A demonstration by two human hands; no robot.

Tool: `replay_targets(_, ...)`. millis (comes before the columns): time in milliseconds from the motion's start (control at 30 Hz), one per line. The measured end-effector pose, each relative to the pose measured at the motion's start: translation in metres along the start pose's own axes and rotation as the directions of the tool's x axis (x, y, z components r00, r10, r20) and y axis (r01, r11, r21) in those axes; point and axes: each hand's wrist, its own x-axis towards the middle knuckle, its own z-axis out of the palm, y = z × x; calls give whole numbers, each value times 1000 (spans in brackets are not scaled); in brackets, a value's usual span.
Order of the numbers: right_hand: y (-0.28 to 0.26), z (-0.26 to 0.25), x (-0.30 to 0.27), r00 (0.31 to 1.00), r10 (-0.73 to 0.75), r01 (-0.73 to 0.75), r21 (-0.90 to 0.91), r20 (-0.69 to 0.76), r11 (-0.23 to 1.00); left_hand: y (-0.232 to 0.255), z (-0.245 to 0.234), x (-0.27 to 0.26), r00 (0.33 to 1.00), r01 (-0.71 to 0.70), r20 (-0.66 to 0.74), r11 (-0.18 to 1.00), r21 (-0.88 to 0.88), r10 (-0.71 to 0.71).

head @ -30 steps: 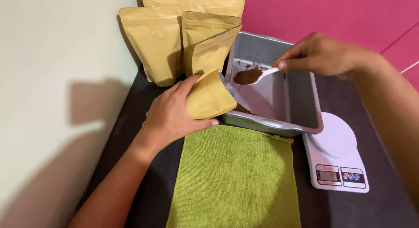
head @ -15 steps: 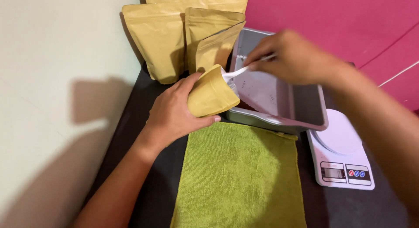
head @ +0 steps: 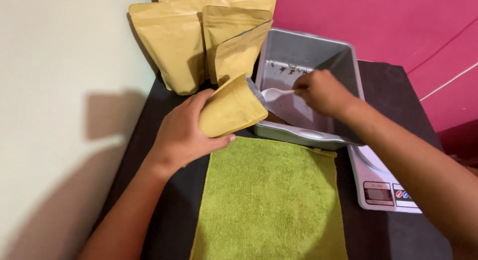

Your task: Filling paper bags with coffee grounds using a spoon and weighing them on a digital scale.

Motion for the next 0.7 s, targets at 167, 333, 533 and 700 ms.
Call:
replay_targets(167, -19, -7, -21, 977, -211, 205, 118, 41, 972, -9, 4, -1, 998, -61, -3, 998, 19, 61)
replay_targets(333, -37, -24, -48, 956, -274, 249, 206, 104, 946, 0, -6, -1, 998, -31, 59, 999, 18, 29)
replay_targets(533, -22, -64, -56, 984, -123, 124, -3, 132, 992, 7, -10, -3, 993, 53, 109, 998, -31, -49)
replay_targets(700, -21, -80, -60, 895, 365, -204, -493, 257, 846, 5, -7, -3, 992, 56, 113, 998, -22, -53)
